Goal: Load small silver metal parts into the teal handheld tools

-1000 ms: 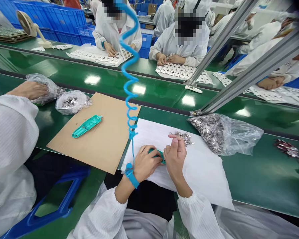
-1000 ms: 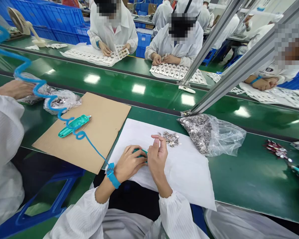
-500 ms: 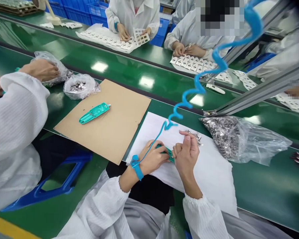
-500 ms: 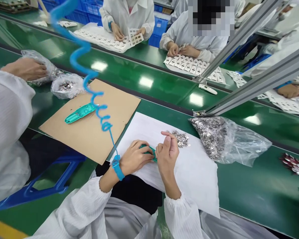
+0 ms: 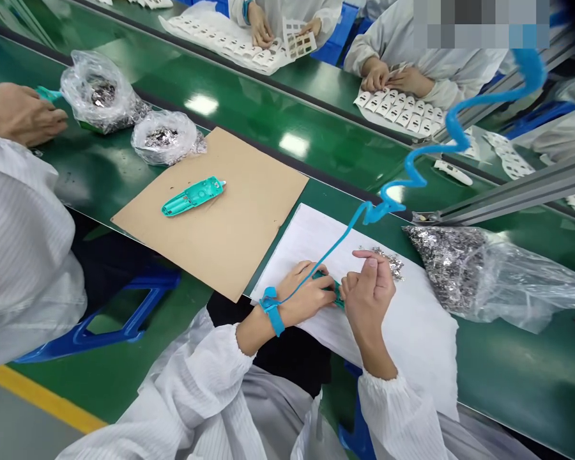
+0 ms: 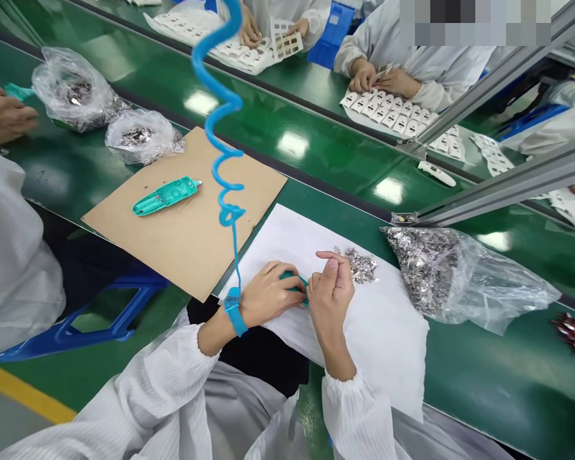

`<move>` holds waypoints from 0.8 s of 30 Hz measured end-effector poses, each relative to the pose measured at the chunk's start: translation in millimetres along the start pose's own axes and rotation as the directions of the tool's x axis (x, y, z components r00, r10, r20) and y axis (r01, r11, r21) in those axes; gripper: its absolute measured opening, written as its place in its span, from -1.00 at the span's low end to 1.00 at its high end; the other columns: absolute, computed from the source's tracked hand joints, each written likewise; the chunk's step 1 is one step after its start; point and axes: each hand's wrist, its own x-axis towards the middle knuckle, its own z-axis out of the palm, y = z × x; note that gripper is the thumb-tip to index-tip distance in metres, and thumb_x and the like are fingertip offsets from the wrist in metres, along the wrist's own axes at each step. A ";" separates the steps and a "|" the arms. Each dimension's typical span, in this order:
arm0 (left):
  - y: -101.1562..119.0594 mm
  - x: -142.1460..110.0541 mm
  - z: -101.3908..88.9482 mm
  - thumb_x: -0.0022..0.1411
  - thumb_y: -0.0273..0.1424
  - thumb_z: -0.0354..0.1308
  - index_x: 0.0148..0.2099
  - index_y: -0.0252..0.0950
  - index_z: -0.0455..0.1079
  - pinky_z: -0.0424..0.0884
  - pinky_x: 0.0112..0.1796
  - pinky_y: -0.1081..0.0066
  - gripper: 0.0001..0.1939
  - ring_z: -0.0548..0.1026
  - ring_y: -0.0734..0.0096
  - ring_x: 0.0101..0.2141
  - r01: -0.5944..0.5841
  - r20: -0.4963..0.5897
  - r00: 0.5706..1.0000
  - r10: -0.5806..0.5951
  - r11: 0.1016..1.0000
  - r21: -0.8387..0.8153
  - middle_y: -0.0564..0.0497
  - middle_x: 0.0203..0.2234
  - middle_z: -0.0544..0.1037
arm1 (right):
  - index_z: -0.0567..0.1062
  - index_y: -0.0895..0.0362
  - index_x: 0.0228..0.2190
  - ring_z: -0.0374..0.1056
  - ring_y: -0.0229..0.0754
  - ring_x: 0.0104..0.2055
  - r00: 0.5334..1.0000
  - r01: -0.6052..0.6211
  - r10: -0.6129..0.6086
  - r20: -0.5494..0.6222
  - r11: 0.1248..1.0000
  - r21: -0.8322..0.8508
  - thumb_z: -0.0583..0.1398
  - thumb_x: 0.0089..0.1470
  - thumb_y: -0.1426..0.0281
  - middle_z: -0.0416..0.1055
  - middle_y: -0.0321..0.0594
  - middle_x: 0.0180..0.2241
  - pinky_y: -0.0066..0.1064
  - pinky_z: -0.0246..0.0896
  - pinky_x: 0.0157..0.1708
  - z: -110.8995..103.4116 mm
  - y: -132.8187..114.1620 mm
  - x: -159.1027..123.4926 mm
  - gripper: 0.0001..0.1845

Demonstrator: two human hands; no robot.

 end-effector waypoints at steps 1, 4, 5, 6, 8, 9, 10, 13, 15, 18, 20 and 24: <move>-0.1 -0.1 1.3 0.40 -0.25 0.07 -0.21 -0.13 0.56 0.23 0.01 0.22 -0.76 0.32 0.28 0.03 0.000 0.005 1.000 0.000 1.000 0.004 0.06 -0.17 0.55 | 0.39 0.04 -0.24 -0.19 -0.34 -0.78 1.000 0.006 -0.006 0.006 1.000 -0.012 0.12 0.35 0.10 -0.10 -0.56 -0.73 -0.52 -0.24 -0.79 0.1 1.5 -1.0 -0.72; -0.1 -0.3 5.1 0.39 -0.26 0.08 -0.24 -0.15 0.55 0.22 0.01 0.21 -0.76 0.31 0.25 0.03 0.003 -0.009 1.000 -0.002 1.000 0.027 0.09 -0.17 0.55 | 0.39 0.04 -0.25 -0.18 -0.34 -0.77 0.999 0.022 -0.021 0.028 0.999 -0.039 0.12 0.35 0.09 -0.09 -0.55 -0.73 -0.51 -0.25 -0.78 1.1 6.4 -3.7 -0.71; -0.1 -0.4 5.8 0.40 -0.26 0.07 -0.24 -0.15 0.55 0.21 0.01 0.21 -0.75 0.31 0.24 0.02 0.004 -0.020 1.000 -0.003 1.000 0.029 0.10 -0.18 0.55 | 0.39 0.04 -0.26 -0.19 -0.34 -0.77 0.999 0.017 -0.016 0.027 0.999 -0.036 0.12 0.35 0.08 -0.09 -0.55 -0.74 -0.51 -0.25 -0.78 1.5 7.1 -4.1 -0.71; -0.1 -0.4 5.9 0.40 -0.26 0.07 -0.24 -0.15 0.55 0.21 0.01 0.22 -0.75 0.31 0.24 0.02 0.005 -0.027 1.000 -0.004 1.000 0.025 0.11 -0.19 0.56 | 0.39 0.04 -0.26 -0.20 -0.34 -0.77 1.000 0.008 -0.007 0.018 1.000 -0.022 0.12 0.35 0.07 -0.09 -0.56 -0.74 -0.53 -0.24 -0.78 1.7 6.8 -4.3 -0.70; -0.2 -0.6 4.4 0.40 -0.26 0.06 -0.23 -0.15 0.54 0.21 0.00 0.23 -0.76 0.31 0.25 0.01 0.004 -0.030 1.000 -0.004 1.000 0.004 0.11 -0.20 0.56 | 0.38 0.04 -0.26 -0.24 -0.35 -0.77 1.000 -0.009 0.010 -0.028 0.999 0.037 0.14 0.33 0.06 -0.10 -0.58 -0.75 -0.56 -0.23 -0.78 0.3 2.2 -3.6 -0.69; -0.3 -0.8 3.0 0.41 -0.26 0.06 -0.23 -0.15 0.53 0.22 0.00 0.23 -0.76 0.32 0.26 0.01 0.003 -0.027 1.000 -0.003 1.000 -0.010 0.12 -0.20 0.56 | 0.38 0.04 -0.26 -0.26 -0.36 -0.77 0.998 -0.009 0.014 -0.063 0.997 0.080 0.15 0.32 0.06 -0.11 -0.59 -0.75 -0.58 -0.22 -0.78 -1.8 -2.1 -2.9 -0.69; -0.4 -1.0 1.5 0.41 -0.26 0.05 -0.22 -0.16 0.53 0.22 0.00 0.23 -0.75 0.32 0.26 0.01 -0.001 -0.024 1.000 0.000 1.000 -0.025 0.11 -0.19 0.56 | 0.38 0.05 -0.26 -0.30 -0.37 -0.76 0.994 0.002 0.012 -0.106 0.992 0.125 0.16 0.31 0.06 -0.12 -0.60 -0.76 -0.59 -0.22 -0.77 -5.0 -7.4 -1.9 -0.69; -0.5 -1.7 -2.1 0.41 -0.21 0.04 -0.18 -0.19 0.52 0.23 0.04 0.20 -0.73 0.32 0.23 0.03 -0.018 -0.015 1.000 0.017 0.998 -0.059 0.07 -0.16 0.56 | 0.39 0.05 -0.25 -0.38 -0.38 -0.73 0.971 0.071 -0.023 -0.236 0.978 0.196 0.17 0.28 0.10 -0.15 -0.60 -0.75 -0.59 -0.25 -0.75 -21.4 -23.2 2.2 -0.73; -0.3 -2.0 -2.2 0.37 -0.14 0.08 -0.16 -0.22 0.52 0.24 0.06 0.18 -0.70 0.32 0.17 0.06 -0.019 -0.011 1.000 0.018 0.997 -0.069 0.04 -0.15 0.56 | 0.39 0.05 -0.25 -0.40 -0.37 -0.72 0.953 0.101 -0.043 -0.298 0.978 0.182 0.19 0.26 0.13 -0.15 -0.60 -0.75 -0.58 -0.27 -0.76 -34.3 -27.6 4.9 -0.75; 0.3 -1.6 -0.5 0.35 -0.12 0.10 -0.22 -0.22 0.53 0.25 0.08 0.18 -0.68 0.31 0.11 0.09 -0.008 -0.036 0.999 0.005 0.996 -0.084 0.04 -0.15 0.57 | 0.39 0.06 -0.26 -0.41 -0.37 -0.72 0.943 0.060 0.000 -0.333 0.984 0.167 0.20 0.24 0.12 -0.15 -0.60 -0.76 -0.58 -0.30 -0.78 -47.9 -21.5 5.2 -0.73; 0.9 -1.1 -0.2 0.37 -0.17 0.08 -0.26 -0.21 0.53 0.24 0.08 0.19 -0.70 0.30 0.11 0.11 -0.013 -0.051 0.999 0.008 0.995 -0.095 0.06 -0.17 0.58 | 0.39 0.06 -0.27 -0.40 -0.37 -0.73 0.944 0.017 0.040 -0.328 0.985 0.169 0.21 0.23 0.09 -0.16 -0.60 -0.76 -0.59 -0.30 -0.78 -50.7 -13.8 2.2 -0.70; 1.6 0.7 -3.2 0.37 -0.18 0.10 -0.23 -0.24 0.52 0.23 0.09 0.20 -0.72 0.33 0.17 0.08 -0.017 -0.024 1.000 0.014 0.994 -0.107 0.08 -0.17 0.58 | 0.38 0.07 -0.27 -0.36 -0.39 -0.75 0.956 0.010 0.039 -0.292 0.987 0.163 0.20 0.24 0.07 -0.13 -0.61 -0.76 -0.60 -0.27 -0.76 -47.6 -4.6 -5.4 -0.69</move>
